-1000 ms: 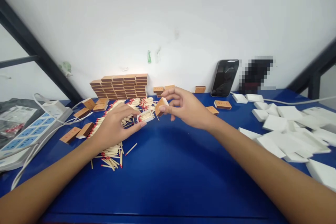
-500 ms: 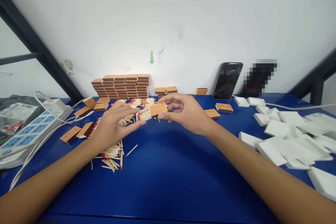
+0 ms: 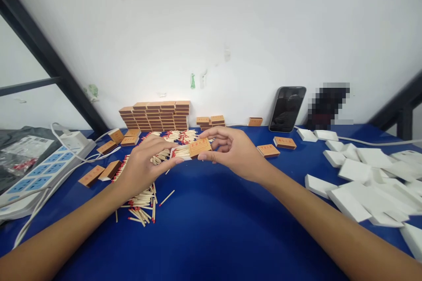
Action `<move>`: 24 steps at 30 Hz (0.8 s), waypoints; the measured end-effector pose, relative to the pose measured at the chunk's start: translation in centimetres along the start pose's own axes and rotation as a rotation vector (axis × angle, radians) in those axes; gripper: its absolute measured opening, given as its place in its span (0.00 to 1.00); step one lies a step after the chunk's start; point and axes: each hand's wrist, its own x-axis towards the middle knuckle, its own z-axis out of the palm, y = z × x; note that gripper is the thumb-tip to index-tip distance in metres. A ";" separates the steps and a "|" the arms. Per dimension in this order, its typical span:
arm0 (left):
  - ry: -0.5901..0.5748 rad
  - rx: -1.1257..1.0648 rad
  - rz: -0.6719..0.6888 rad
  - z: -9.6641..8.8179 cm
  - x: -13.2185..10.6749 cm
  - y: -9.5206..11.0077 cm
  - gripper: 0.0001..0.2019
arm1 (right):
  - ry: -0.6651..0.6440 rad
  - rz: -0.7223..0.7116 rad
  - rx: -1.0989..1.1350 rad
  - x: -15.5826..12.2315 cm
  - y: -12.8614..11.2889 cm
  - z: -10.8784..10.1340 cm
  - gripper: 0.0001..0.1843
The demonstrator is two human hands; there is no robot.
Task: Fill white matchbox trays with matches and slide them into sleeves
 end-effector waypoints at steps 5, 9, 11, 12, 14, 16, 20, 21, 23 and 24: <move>0.048 -0.011 0.006 0.0 0.0 0.3 0.14 | 0.007 -0.005 0.065 -0.1 -0.3 0.2 0.30; 0.102 0.009 -0.012 -0.1 0.1 0.6 0.14 | 0.047 0.007 0.114 -0.2 -0.5 1.2 0.30; 0.116 -0.009 0.000 -0.2 0.2 0.7 0.15 | 0.058 0.010 0.109 -0.5 -0.7 1.9 0.29; 0.113 -0.028 0.019 -0.2 0.2 0.7 0.16 | 0.044 0.014 0.103 -0.6 -0.8 2.2 0.28; 0.091 -0.075 0.066 -0.1 0.2 0.8 0.21 | -0.012 0.021 0.098 -0.9 -1.0 2.7 0.28; 0.076 -0.119 0.099 0.0 0.2 1.2 0.27 | -0.106 0.039 0.124 -1.2 -1.4 2.9 0.27; 0.096 -0.197 0.128 -0.1 0.3 2.2 0.39 | -0.310 0.124 0.237 -1.7 -1.8 3.3 0.26; 0.098 -0.224 0.132 -0.2 0.3 2.4 0.41 | -0.356 0.146 0.263 -1.8 -1.8 3.5 0.25; 0.084 -0.287 0.119 -0.3 0.3 2.6 0.45 | -0.435 0.178 0.282 -2.1 -1.7 3.9 0.26; 0.067 -0.315 0.109 -0.4 0.3 2.6 0.45 | -0.464 0.187 0.274 -2.2 -1.6 4.1 0.26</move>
